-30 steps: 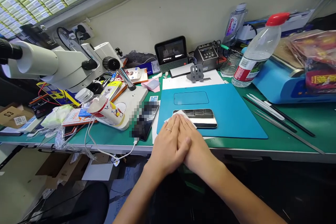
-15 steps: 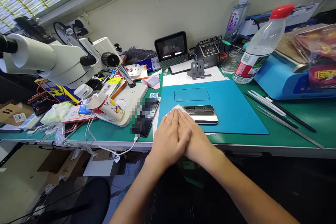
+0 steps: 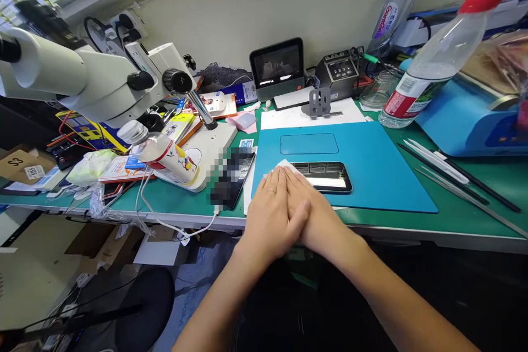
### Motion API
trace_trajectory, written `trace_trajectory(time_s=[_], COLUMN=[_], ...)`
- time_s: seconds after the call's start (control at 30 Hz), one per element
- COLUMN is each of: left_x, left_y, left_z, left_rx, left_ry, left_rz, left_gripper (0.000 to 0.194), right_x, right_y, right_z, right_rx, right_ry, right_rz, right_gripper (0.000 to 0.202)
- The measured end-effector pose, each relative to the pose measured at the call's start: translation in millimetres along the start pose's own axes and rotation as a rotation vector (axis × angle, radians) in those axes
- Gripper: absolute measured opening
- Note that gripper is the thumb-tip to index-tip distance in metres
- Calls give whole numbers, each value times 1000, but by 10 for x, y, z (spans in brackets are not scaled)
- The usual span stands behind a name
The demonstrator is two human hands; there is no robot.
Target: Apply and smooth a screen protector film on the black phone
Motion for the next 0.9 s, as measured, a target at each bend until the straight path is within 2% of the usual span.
trace_trajectory(time_s=[0.1, 0.17, 0.27, 0.43, 0.6, 0.8, 0.9], left_x=[174, 194, 67, -137, -82, -61, 60], left_y=[-13, -22, -9, 48, 135, 332, 370], left_z=[12, -3, -44, -134, -352, -695, -773], left_rx=[7, 19, 25, 34, 17, -30, -44], left_ry=[-30, -28, 6, 24, 68, 182, 199], left_rz=[-6, -1, 9, 18, 27, 11, 20], left_gripper=[73, 73, 72, 75, 77, 85, 84], right_x=[127, 138, 20, -220, -418, -861, -916], right_y=[-19, -31, -35, -50, -113, -76, -71], right_z=[-122, -137, -56, 65, -68, -299, -439], right_rx=[-6, -17, -18, -7, -72, -200, -233], right_ry=[-4, -8, 7, 49, 65, 95, 85], right_rz=[-3, -4, -12, -11, -19, -78, -81], right_gripper=[81, 83, 84, 74, 81, 87, 89])
Point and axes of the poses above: each hand's wrist, its own x-axis towards the middle knuckle, its own y-axis out of the palm, z = x × y, the point moved 1 cm from there along x, towards the middle knuckle, and after that the axes turned 10 degrees about -y, right-handed, at the moved point
